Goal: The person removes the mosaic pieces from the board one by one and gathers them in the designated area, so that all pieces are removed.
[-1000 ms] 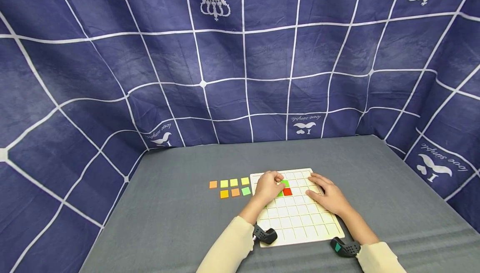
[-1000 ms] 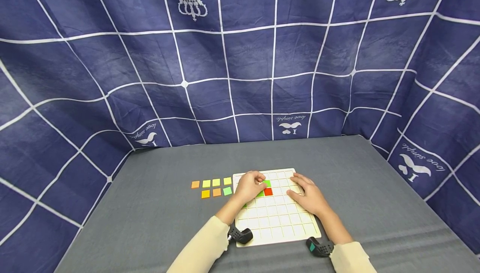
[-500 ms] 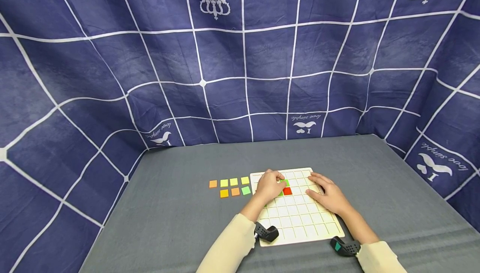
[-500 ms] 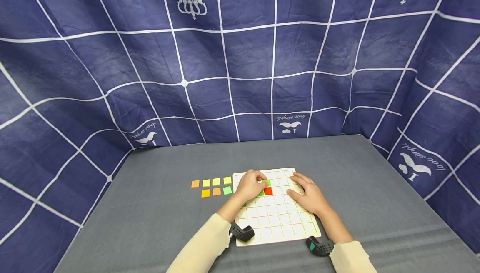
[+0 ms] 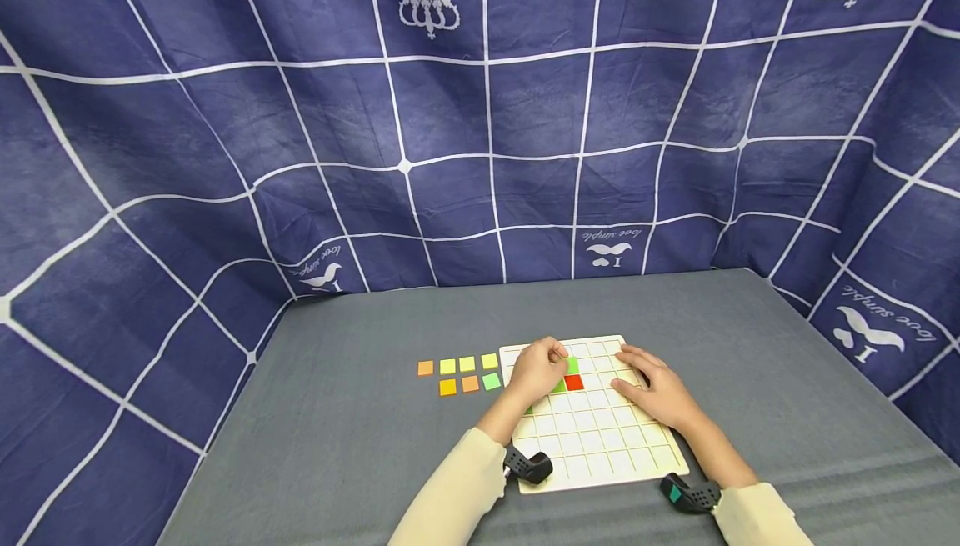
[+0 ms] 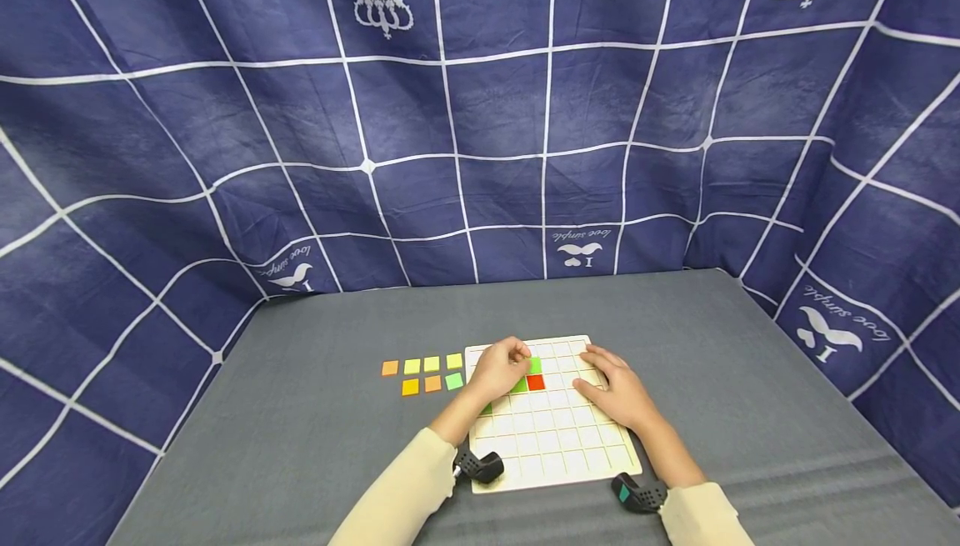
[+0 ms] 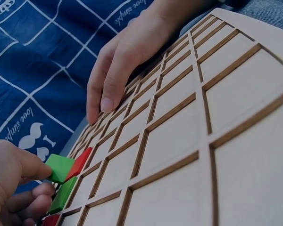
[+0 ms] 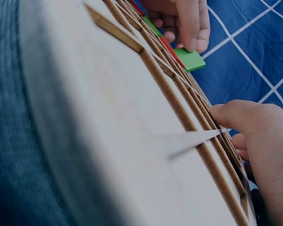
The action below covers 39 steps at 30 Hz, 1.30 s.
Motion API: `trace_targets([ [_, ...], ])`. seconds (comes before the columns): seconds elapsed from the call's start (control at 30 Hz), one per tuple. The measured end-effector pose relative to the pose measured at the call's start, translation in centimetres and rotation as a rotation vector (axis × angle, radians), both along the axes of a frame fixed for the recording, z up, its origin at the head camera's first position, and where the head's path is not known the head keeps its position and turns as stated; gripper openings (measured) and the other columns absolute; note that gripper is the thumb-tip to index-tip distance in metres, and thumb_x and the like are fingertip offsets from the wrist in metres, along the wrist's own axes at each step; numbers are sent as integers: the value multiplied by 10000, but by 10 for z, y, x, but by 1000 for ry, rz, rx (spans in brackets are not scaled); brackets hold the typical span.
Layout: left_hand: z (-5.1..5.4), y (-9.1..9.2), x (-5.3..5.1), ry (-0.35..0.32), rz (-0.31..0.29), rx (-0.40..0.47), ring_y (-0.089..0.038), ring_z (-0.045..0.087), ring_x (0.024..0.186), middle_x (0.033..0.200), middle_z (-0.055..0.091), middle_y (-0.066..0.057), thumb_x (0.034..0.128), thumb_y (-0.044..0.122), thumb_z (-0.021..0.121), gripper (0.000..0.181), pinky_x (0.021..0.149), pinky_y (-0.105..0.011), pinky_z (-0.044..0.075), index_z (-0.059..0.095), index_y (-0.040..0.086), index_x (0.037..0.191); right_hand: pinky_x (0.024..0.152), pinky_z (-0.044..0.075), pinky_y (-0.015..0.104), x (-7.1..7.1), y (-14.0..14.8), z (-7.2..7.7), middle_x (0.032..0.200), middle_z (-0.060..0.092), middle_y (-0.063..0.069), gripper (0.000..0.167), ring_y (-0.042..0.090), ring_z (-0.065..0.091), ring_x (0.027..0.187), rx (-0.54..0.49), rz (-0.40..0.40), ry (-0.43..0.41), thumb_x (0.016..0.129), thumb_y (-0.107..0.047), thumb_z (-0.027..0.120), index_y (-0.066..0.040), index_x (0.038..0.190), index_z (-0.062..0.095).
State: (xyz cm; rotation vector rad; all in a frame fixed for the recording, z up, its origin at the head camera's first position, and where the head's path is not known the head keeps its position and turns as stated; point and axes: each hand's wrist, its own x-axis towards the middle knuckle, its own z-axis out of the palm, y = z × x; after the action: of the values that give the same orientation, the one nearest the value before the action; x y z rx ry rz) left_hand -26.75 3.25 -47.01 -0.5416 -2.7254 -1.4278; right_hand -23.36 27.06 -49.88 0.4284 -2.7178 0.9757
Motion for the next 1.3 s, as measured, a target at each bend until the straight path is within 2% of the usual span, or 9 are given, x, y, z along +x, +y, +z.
trace_targets([
  [0.17,0,-2,0,-23,-30,33,-44,516,690,775,590,87,907,69,634,51,660,-233,433,656,83,951,1014,315,614,0,0,-1,1424,464,206,555,446,394,1311,1,-4,-5,899,-333,698,10,1317,573],
  [0.37,-1,-5,-1,-50,-27,78,-39,550,721,801,609,78,899,56,665,58,680,-234,461,670,93,942,1012,317,614,0,0,-1,1429,461,198,551,441,389,1316,-10,4,-7,903,-340,694,5,1316,575],
  [0.53,2,-12,0,-39,-24,116,-57,565,701,804,620,49,894,57,677,41,655,-246,472,675,74,931,1015,314,612,-1,1,-2,1431,461,194,551,439,386,1319,-10,7,-4,903,-345,694,-2,1318,576],
  [0.83,5,-30,2,-54,-24,137,-97,582,734,845,623,20,916,65,662,41,643,-257,480,674,66,956,1016,310,613,0,2,-2,1434,456,196,561,443,382,1321,-13,4,-10,905,-346,693,1,1328,569],
  [1.07,7,-41,4,-48,-32,122,-107,575,738,846,619,24,921,70,655,39,651,-278,481,672,71,956,1013,311,618,1,2,-1,1429,459,206,561,452,384,1316,-6,5,-5,903,-335,694,12,1325,567],
  [1.3,9,-55,4,-55,-7,134,-115,590,695,818,623,-7,909,33,659,37,621,-261,484,664,31,946,1012,316,615,0,2,-1,1431,459,199,556,446,389,1316,2,4,-3,902,-340,694,5,1320,572],
])
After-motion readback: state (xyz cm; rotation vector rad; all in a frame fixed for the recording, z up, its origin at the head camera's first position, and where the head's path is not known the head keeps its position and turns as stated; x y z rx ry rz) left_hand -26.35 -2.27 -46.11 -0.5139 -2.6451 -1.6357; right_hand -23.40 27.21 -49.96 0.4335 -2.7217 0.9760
